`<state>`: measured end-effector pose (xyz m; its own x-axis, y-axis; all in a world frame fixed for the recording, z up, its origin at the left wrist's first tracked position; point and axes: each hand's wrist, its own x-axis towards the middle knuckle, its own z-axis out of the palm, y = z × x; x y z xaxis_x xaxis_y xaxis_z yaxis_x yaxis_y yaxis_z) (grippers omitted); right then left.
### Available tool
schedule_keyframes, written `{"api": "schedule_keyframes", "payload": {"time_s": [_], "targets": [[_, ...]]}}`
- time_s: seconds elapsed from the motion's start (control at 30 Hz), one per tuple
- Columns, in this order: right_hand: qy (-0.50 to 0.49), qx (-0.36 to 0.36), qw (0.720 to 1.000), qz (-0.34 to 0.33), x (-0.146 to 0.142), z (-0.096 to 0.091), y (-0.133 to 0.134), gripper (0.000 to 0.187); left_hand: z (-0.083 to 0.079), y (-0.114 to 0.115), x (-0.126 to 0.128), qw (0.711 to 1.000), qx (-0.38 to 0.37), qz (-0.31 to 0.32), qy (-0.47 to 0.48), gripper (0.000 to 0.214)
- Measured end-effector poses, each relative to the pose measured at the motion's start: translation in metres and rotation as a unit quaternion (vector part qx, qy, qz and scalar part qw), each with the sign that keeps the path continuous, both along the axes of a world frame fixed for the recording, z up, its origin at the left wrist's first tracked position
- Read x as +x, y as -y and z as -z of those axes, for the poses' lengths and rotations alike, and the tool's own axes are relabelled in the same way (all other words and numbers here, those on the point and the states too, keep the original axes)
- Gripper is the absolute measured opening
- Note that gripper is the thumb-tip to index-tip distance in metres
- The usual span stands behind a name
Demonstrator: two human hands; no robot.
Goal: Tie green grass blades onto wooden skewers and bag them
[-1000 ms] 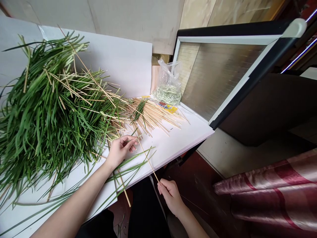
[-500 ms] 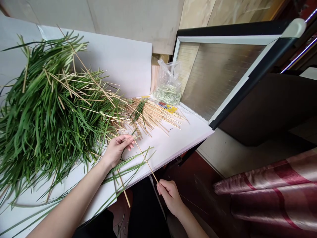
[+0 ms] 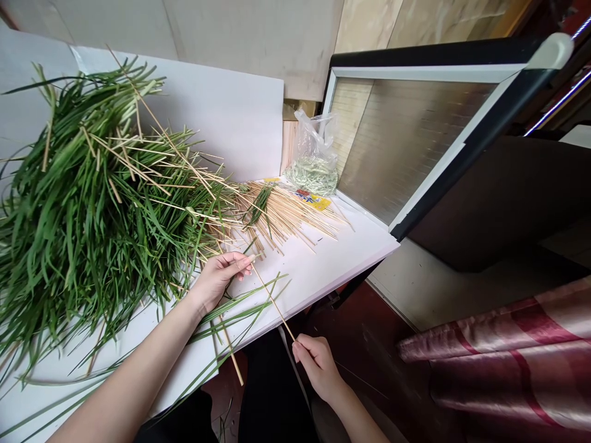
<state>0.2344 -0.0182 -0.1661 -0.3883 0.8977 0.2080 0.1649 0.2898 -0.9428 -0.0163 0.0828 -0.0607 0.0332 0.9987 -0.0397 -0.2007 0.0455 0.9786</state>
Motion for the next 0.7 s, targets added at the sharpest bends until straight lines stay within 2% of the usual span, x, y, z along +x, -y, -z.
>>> {"api": "schedule_keyframes", "payload": {"time_s": [0.2, 0.43, 0.7], "targets": [[-0.009, 0.010, 1.000, 0.005, -0.001, 0.001, 0.000, 0.047, 0.002, 0.002, 0.002, 0.999, -0.010, 0.041, -0.013, 0.036], [-0.014, 0.022, 1.000, 0.006, 0.000, 0.003, 0.001, 0.045, 0.005, 0.004, 0.004, 0.993, -0.006, 0.092, -0.072, 0.038], [-0.021, 0.038, 0.999, 0.005, -0.001, 0.002, 0.001, 0.044, 0.002, 0.010, 0.010, 0.988, -0.009, 0.139, -0.062, 0.039]]}}
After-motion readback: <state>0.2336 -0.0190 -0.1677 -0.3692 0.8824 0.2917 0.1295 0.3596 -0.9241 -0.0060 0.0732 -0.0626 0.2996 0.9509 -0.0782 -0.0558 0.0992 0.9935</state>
